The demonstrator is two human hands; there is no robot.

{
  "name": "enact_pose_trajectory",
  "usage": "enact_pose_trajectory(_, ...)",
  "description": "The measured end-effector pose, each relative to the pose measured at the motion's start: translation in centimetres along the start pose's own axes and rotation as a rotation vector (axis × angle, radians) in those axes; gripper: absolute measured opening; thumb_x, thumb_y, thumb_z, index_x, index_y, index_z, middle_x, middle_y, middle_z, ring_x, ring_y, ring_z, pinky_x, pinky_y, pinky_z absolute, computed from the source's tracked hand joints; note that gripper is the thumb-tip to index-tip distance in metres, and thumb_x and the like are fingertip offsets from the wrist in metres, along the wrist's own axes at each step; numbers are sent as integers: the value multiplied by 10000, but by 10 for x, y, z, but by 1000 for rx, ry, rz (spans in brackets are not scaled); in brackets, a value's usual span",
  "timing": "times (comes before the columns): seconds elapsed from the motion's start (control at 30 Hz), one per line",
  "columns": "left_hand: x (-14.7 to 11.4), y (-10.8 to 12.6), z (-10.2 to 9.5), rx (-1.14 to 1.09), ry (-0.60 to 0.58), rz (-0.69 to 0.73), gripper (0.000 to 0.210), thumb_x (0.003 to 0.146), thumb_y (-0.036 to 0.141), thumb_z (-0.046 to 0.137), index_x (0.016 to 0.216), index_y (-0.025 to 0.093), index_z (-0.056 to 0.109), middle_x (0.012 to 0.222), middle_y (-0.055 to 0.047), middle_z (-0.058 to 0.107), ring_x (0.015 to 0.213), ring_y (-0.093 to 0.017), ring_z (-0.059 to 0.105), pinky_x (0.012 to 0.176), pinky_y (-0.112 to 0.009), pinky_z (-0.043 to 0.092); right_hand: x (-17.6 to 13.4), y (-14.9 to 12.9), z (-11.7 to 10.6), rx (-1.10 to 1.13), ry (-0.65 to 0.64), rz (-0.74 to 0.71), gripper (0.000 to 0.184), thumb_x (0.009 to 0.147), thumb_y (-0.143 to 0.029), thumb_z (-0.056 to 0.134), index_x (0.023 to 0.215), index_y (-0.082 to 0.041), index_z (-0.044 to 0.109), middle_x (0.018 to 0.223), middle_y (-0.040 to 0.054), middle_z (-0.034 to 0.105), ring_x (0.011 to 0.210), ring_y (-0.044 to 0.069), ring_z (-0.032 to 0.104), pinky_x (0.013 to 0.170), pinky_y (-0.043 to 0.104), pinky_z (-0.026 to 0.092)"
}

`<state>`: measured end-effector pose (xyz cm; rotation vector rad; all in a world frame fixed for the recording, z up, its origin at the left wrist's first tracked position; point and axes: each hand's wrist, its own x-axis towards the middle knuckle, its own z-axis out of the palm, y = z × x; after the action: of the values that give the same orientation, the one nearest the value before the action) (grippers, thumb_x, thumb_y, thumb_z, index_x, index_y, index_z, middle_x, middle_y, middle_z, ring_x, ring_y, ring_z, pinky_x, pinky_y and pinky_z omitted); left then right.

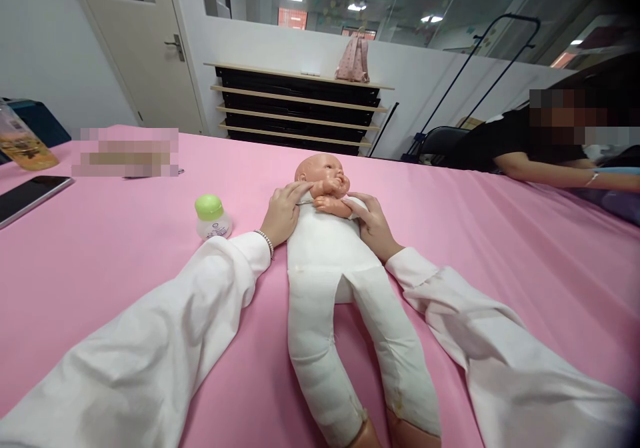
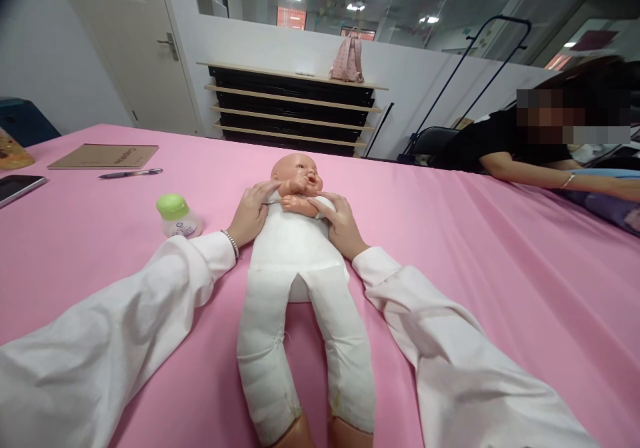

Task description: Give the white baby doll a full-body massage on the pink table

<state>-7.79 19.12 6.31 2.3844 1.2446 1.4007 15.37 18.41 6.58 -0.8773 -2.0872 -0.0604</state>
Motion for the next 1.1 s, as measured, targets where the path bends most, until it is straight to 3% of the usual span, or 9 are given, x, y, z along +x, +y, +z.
enact_pose_trajectory(0.37,0,-2,0,13,-19,-20,578,712,50,329,1257,201,453,1287,-38,495,1174,-189,431,992,-342,334,-4,11,-3,-50,0,-169,526,882,-223,389,1380,-346,273,1287,66,425,1180,251,411,964,496,378)
enact_pose_trajectory(0.53,0,-3,0,1,-6,1,587,696,41,341,1251,197,451,1281,-33,499,1162,-185,438,995,-345,339,-4,11,-2,-42,28,-175,506,887,-247,402,1377,-308,294,1264,92,427,1158,265,422,948,504,389)
enact_pose_trajectory(0.73,-2,-6,3,-44,94,-56,601,710,64,384,1296,193,392,1275,-64,493,1153,-199,446,1010,-364,350,-6,13,-2,49,70,-125,502,882,-348,435,1366,-279,319,1230,101,435,1151,275,425,962,496,383)
enact_pose_trajectory(0.93,-3,-9,4,-111,138,-102,605,712,65,417,1304,186,373,1272,-84,486,1186,-213,437,1039,-383,342,-8,14,4,52,191,116,489,859,-419,495,1310,-260,395,1155,95,484,1092,239,479,941,450,412)
enact_pose_trajectory(1.1,-1,-9,5,-287,295,-316,606,752,110,486,1327,203,317,1359,-88,414,1267,-213,380,1085,-369,302,-6,33,11,287,524,507,484,853,-537,430,1205,-205,406,1175,96,500,1107,209,507,980,453,393)
